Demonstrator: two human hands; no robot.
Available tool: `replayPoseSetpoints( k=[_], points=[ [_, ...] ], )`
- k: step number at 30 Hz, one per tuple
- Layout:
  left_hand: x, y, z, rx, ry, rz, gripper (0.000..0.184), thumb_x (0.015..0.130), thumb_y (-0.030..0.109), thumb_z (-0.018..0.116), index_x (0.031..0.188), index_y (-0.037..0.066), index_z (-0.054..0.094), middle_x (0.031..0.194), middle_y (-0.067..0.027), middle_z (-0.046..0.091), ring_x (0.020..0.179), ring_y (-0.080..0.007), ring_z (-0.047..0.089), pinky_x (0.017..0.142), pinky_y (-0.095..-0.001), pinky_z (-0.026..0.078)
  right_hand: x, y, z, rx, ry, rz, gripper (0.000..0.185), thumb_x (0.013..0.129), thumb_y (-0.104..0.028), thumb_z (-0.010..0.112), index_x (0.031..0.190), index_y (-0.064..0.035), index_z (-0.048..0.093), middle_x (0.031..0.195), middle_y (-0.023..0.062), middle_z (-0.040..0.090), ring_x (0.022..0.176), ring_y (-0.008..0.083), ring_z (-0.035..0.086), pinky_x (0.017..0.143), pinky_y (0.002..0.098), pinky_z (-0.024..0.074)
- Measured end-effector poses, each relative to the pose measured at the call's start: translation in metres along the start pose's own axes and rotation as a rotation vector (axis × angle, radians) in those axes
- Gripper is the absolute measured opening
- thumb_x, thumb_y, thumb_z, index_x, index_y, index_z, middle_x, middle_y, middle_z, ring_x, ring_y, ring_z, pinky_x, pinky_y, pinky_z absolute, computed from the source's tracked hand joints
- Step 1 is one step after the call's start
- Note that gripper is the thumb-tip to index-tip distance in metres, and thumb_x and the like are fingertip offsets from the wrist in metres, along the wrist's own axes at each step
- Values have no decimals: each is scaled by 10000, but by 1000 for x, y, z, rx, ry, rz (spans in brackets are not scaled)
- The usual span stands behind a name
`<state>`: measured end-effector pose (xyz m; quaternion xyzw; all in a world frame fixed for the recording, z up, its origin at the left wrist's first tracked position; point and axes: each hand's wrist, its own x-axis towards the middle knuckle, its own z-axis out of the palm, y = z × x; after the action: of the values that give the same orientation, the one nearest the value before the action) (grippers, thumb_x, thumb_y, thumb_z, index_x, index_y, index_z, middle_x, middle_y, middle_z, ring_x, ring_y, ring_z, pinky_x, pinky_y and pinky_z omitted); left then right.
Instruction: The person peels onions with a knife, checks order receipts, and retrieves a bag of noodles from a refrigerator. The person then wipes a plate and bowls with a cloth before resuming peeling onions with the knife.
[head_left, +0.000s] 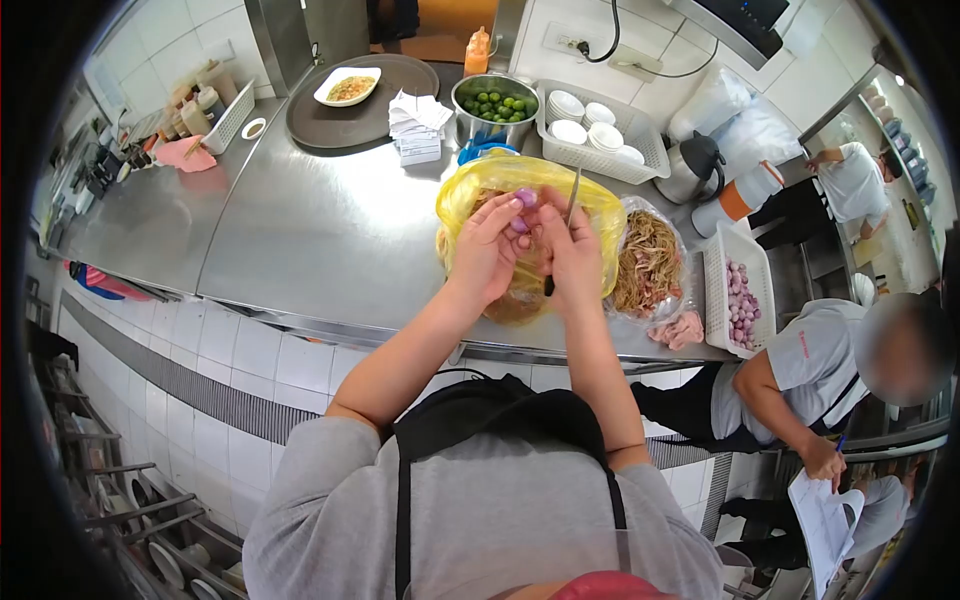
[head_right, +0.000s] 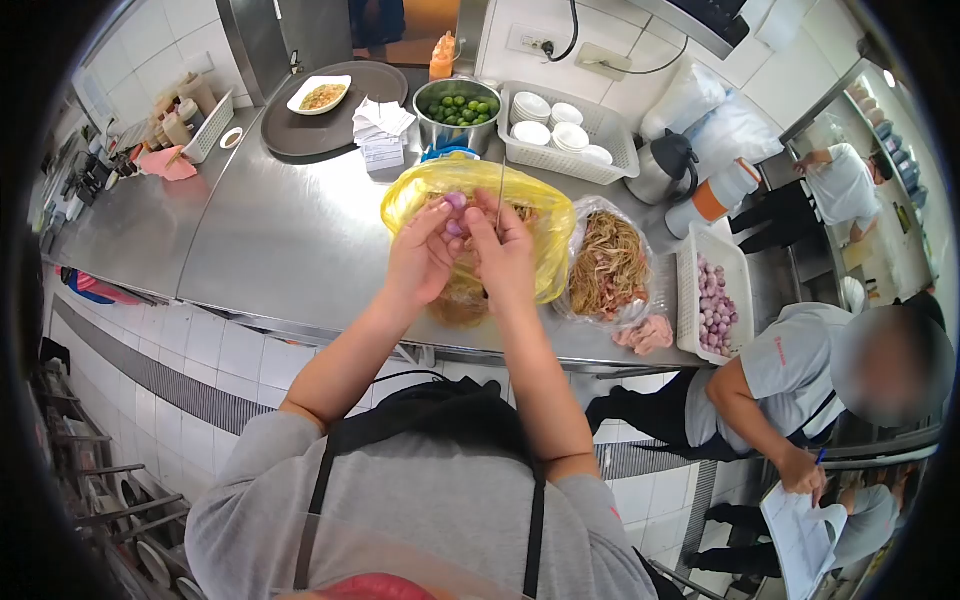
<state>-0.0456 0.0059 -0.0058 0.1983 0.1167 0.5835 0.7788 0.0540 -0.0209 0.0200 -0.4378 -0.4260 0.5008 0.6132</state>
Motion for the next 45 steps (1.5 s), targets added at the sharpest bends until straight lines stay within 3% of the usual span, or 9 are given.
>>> replayPoseSetpoints(
  k=[3, 5, 14, 21, 27, 33, 38, 41, 45],
  points=[
    [-2, 9, 1, 189, 78, -5, 140, 818, 105, 518, 933, 33, 555, 837, -26, 600, 629, -56, 532, 508, -166, 413, -4, -8, -16, -55, -135, -44, 415, 876, -175, 447, 1267, -64, 361, 554, -50, 414, 446, 16, 340, 389, 152, 263],
    [-1, 14, -6, 230, 39, -39, 141, 813, 112, 522, 926, 36, 560, 816, -21, 597, 615, -51, 525, 480, -159, 397, -7, -12, -28, -127, -301, -70, 455, 866, -138, 462, 1295, -75, 326, 642, -57, 486, 487, 15, 345, 429, 152, 280],
    [-4, 22, -4, 250, -22, -149, 125, 810, 115, 519, 897, 39, 566, 756, 3, 566, 579, -29, 469, 432, -134, 344, -16, -8, -33, -264, -389, -63, 407, 884, -148, 442, 1283, -121, 367, 633, -65, 396, 531, 25, 322, 480, 167, 304],
    [0, 22, -7, 132, -128, -180, 172, 816, 85, 486, 949, 2, 556, 793, -20, 571, 618, -51, 514, 460, -136, 393, -15, -14, -34, -136, -271, 69, 388, 899, -161, 414, 1282, -129, 369, 656, -47, 402, 529, 33, 325, 481, 161, 310],
    [6, 25, -12, 108, -98, -197, 273, 828, 80, 475, 1074, -33, 501, 863, -60, 591, 782, -121, 600, 672, -186, 515, -9, 7, -27, -325, -106, -134, 397, 899, -168, 400, 1293, -164, 350, 606, -40, 386, 498, 23, 337, 450, 155, 302],
    [6, 23, -13, 136, -60, -123, 295, 821, 47, 492, 1099, -51, 482, 931, -97, 589, 817, -132, 601, 694, -188, 524, -12, -3, -31, -355, -204, 61, 412, 891, -159, 415, 1296, -140, 342, 697, -20, 452, 522, 40, 373, 493, 177, 355],
    [7, 22, -10, 204, -55, -89, 235, 793, 43, 554, 1025, 4, 560, 867, -36, 598, 711, -61, 566, 578, -147, 462, -19, -5, -19, -306, -249, 18, 418, 890, -183, 425, 1297, -136, 341, 719, -4, 492, 495, 36, 358, 465, 176, 339],
    [7, 17, -13, 250, -71, -32, 222, 794, 48, 559, 1011, 9, 574, 859, -25, 601, 667, -27, 531, 535, -134, 412, -18, 1, -21, -382, -257, 54, 417, 889, -166, 421, 1297, -131, 341, 855, 29, 542, 593, 58, 450, 562, 195, 397],
    [3, 13, -11, 410, -53, 77, 260, 787, 9, 549, 1045, -23, 543, 940, -40, 592, 725, -37, 516, 577, -142, 403, -15, 15, -20, -489, -185, -151, 386, 879, -123, 424, 1261, -92, 382, 978, 73, 541, 839, 110, 501, 768, 247, 395]
  ],
)
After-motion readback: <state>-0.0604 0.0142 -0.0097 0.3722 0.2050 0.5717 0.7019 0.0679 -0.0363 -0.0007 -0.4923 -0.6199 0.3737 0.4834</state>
